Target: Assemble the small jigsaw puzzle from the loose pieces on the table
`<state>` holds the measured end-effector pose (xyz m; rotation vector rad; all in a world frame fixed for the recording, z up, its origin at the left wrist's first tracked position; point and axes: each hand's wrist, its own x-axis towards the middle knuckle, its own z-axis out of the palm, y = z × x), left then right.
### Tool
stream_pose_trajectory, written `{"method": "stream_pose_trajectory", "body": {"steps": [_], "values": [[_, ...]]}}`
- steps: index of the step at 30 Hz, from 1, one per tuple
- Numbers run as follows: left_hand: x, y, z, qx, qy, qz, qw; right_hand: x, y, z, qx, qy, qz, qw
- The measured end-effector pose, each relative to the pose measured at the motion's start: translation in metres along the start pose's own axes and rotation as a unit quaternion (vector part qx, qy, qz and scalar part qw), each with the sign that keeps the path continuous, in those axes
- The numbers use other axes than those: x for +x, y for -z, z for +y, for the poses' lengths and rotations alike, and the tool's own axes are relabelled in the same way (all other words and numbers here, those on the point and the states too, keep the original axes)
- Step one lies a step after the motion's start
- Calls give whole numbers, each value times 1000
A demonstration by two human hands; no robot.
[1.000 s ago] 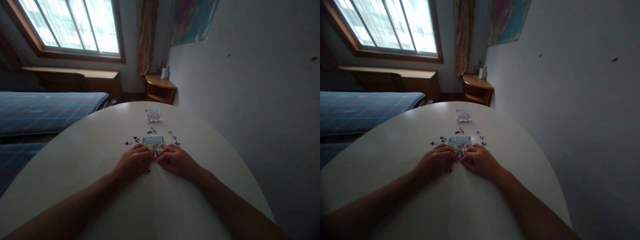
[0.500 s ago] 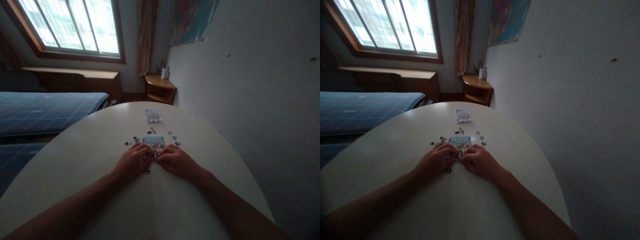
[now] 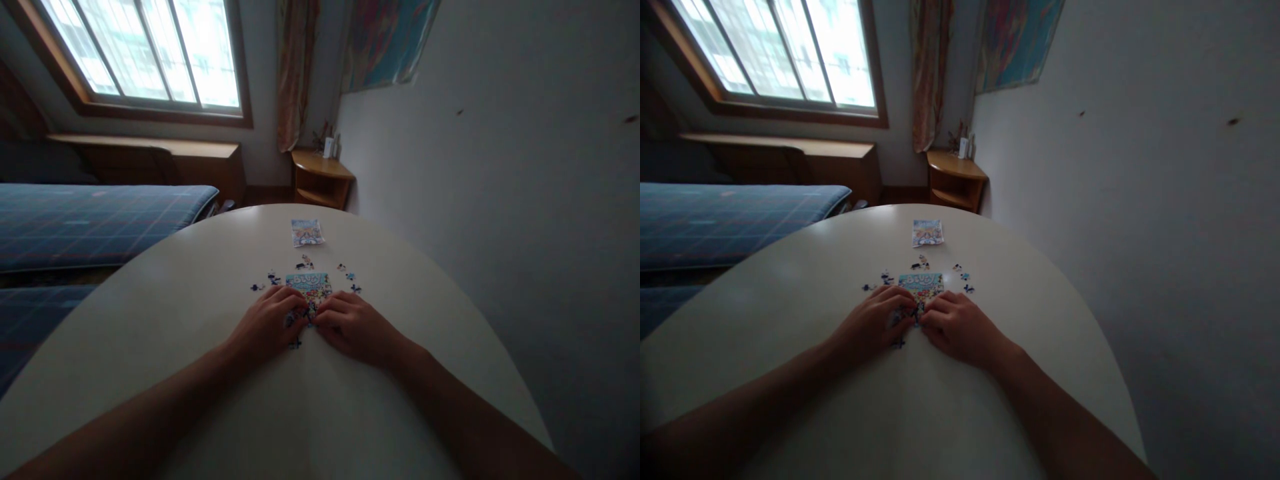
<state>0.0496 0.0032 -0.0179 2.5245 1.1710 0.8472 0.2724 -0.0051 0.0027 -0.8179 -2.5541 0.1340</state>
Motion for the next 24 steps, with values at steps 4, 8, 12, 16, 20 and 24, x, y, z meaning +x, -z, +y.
{"method": "stream_pose_trajectory", "body": {"steps": [4, 8, 12, 16, 20, 24], "values": [[0, 1, 0, 3, -3, -1, 1000, -1, -1, 1, -17, 8, -8, 1000], [1, 2, 1, 4, -7, -1, 1000, -2, 0, 1, -16, 5, -7, 1000], [1, 1, 1, 5, -5, -6, 1000, -1, 3, -1, -15, 0, -11, 1000], [0, 0, 0, 3, -7, -3, 1000, 1, 6, -5, -24, 14, -14, 1000], [0, 1, 1, 2, -4, -5, 1000, 3, 9, -9, -32, 21, -28, 999], [0, 0, 0, -4, -10, -7, 1000, 2, 8, -7, -24, 22, -33, 999]]}}
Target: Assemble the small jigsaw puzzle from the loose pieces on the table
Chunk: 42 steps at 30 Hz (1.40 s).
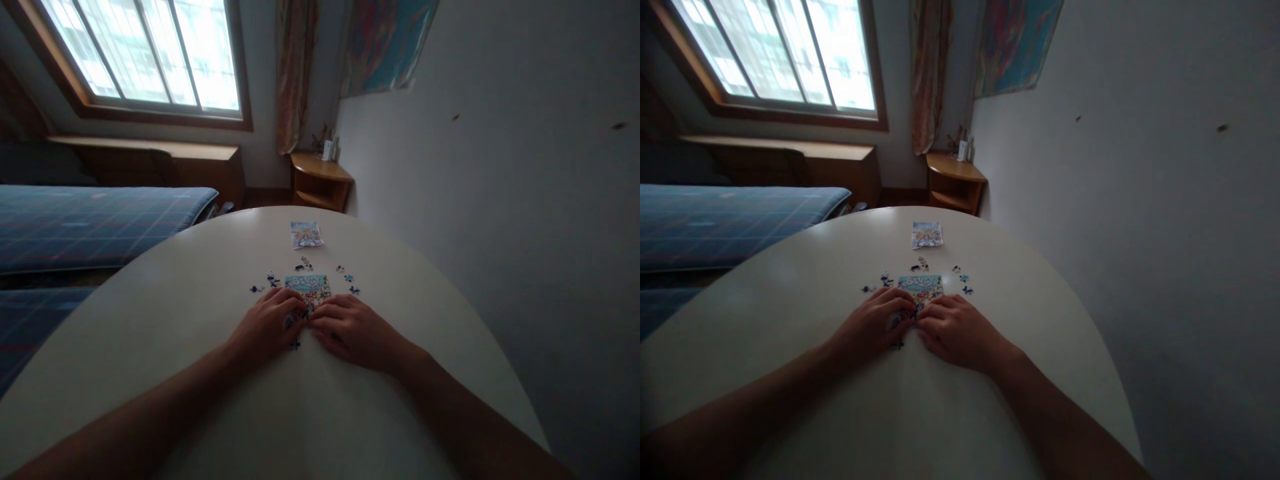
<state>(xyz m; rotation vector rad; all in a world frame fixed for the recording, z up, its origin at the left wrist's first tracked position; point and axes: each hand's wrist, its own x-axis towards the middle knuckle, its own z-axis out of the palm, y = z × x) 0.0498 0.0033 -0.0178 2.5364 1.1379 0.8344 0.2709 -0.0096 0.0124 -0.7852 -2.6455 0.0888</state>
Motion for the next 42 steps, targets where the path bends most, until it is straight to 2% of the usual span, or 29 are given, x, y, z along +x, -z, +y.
{"method": "stream_pose_trajectory", "body": {"steps": [14, 20, 25, 28, 31, 36, 42], "values": [[0, 1, 0, -4, -6, 8, 1000, -1, -7, 7, 45, -4, 35, 998], [1, 1, 2, -1, 0, 9, 1000, -1, -11, 10, 79, -71, 93, 990], [2, 2, 3, 7, 4, 8, 1000, 6, -9, 16, 62, -167, 138, 974], [2, 2, 2, 10, 3, 12, 1000, 19, -3, 25, 31, -231, 123, 965], [2, 1, 1, 9, -3, 14, 1000, 41, 3, 37, -35, -301, 50, 952], [1, 1, 1, 4, 1, 8, 1000, 84, 6, 58, -73, -347, 5, 935], [2, 2, 1, 1, 5, 1, 1000, 116, -9, 64, -110, -396, -40, 911]]}}
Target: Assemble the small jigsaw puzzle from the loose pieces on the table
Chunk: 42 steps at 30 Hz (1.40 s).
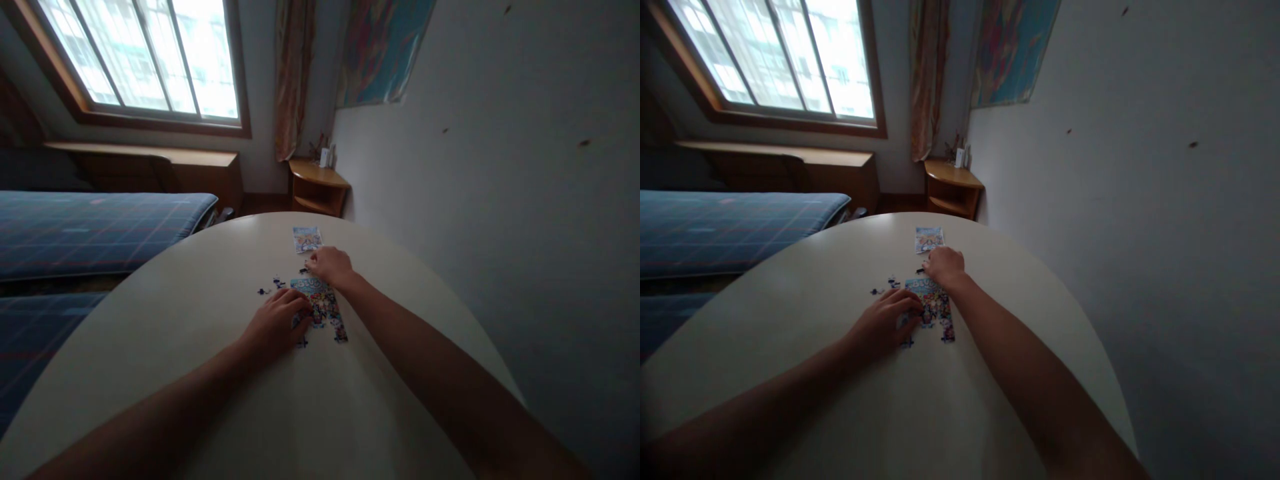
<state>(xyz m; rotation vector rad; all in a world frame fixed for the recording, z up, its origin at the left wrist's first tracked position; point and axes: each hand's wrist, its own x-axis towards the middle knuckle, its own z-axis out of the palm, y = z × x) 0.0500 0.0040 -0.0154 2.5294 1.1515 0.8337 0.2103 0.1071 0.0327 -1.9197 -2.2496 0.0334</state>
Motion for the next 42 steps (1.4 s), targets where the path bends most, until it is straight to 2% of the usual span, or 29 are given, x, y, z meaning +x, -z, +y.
{"method": "stream_pose_trajectory", "body": {"steps": [7, 18, 25, 36, 42], "values": [[0, 1, 1, 0, -2, 0, 1000, 3, -4, -4, -2, -24, -16, 1000], [0, -1, 0, 0, -1, 5, 1000, 22, -1, -4, 27, -95, -87, 991], [0, -1, 0, 2, 5, 1, 1000, 22, 2, -6, 40, -98, -97, 990], [1, 0, 3, 3, 5, 1, 1000, 20, 1, -11, 69, -95, -61, 991], [0, -1, 1, 3, 1, 4, 1000, 0, 5, 5, 141, -62, -11, 988]]}}
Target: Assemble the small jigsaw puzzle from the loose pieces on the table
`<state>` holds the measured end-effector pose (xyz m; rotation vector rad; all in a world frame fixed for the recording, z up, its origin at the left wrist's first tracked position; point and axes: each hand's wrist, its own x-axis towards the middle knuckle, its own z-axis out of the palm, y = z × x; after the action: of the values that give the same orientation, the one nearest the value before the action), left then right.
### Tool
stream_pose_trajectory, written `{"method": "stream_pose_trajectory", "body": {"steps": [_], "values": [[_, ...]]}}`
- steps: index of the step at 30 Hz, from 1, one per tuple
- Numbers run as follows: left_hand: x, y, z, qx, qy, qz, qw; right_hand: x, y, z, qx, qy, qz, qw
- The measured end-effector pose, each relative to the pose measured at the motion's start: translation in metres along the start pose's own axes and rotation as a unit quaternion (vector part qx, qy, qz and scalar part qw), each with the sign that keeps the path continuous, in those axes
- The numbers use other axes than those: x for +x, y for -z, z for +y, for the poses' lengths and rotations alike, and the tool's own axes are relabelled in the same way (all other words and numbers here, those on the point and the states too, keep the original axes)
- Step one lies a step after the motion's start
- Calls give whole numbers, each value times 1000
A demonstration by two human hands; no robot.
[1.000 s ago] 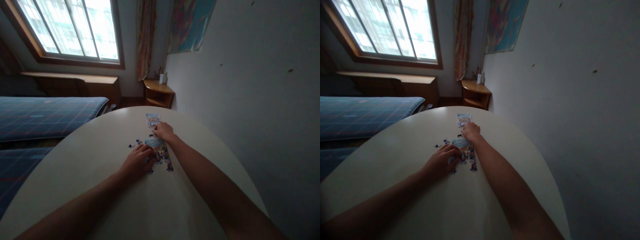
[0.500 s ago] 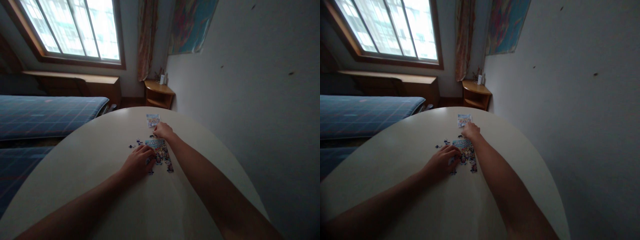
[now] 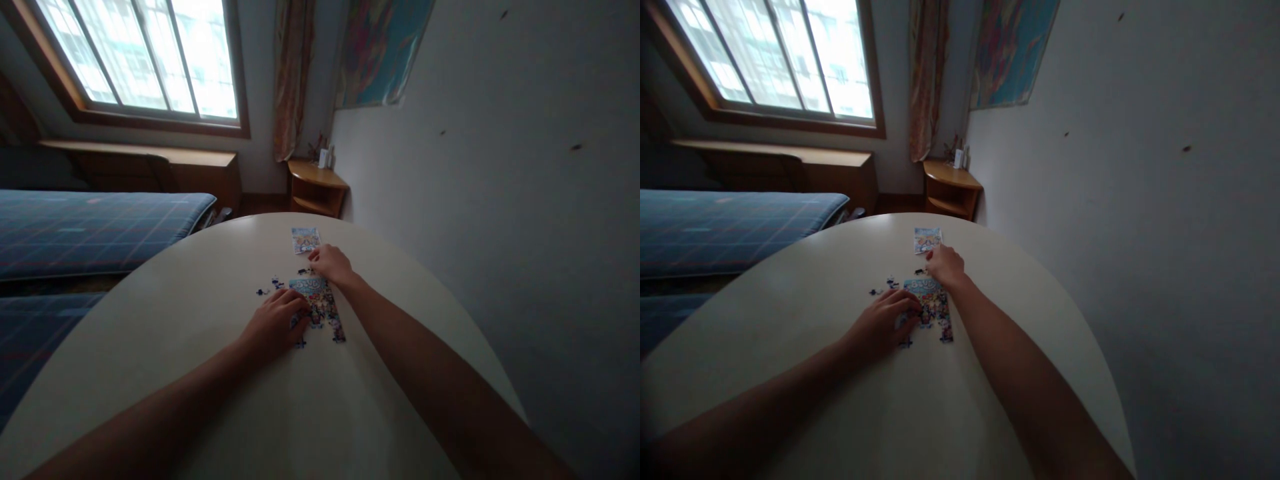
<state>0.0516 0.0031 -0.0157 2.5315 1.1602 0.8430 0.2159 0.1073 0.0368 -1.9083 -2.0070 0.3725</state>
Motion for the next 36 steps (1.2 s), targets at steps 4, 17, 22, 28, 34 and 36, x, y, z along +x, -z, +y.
{"method": "stream_pose_trajectory", "body": {"steps": [4, 17, 22, 28, 34, 36], "values": [[0, 0, -1, -3, -2, -5, 1000, -35, 11, 21, 84, 43, 21, 995], [-1, 0, 1, -11, 43, 54, 998, -104, -18, 33, 370, 155, 58, 914], [-1, 4, 6, -32, 27, 113, 993, -117, -12, 27, 389, 137, 53, 910], [-2, 4, 5, -40, 1, 154, 987, -119, -13, 26, 385, 136, 55, 911], [-3, 3, 2, -43, 6, 156, 987, -117, -14, 29, 381, 149, 48, 911], [-3, 3, 2, -41, 9, 160, 986, -116, -13, 29, 369, 154, 46, 916]]}}
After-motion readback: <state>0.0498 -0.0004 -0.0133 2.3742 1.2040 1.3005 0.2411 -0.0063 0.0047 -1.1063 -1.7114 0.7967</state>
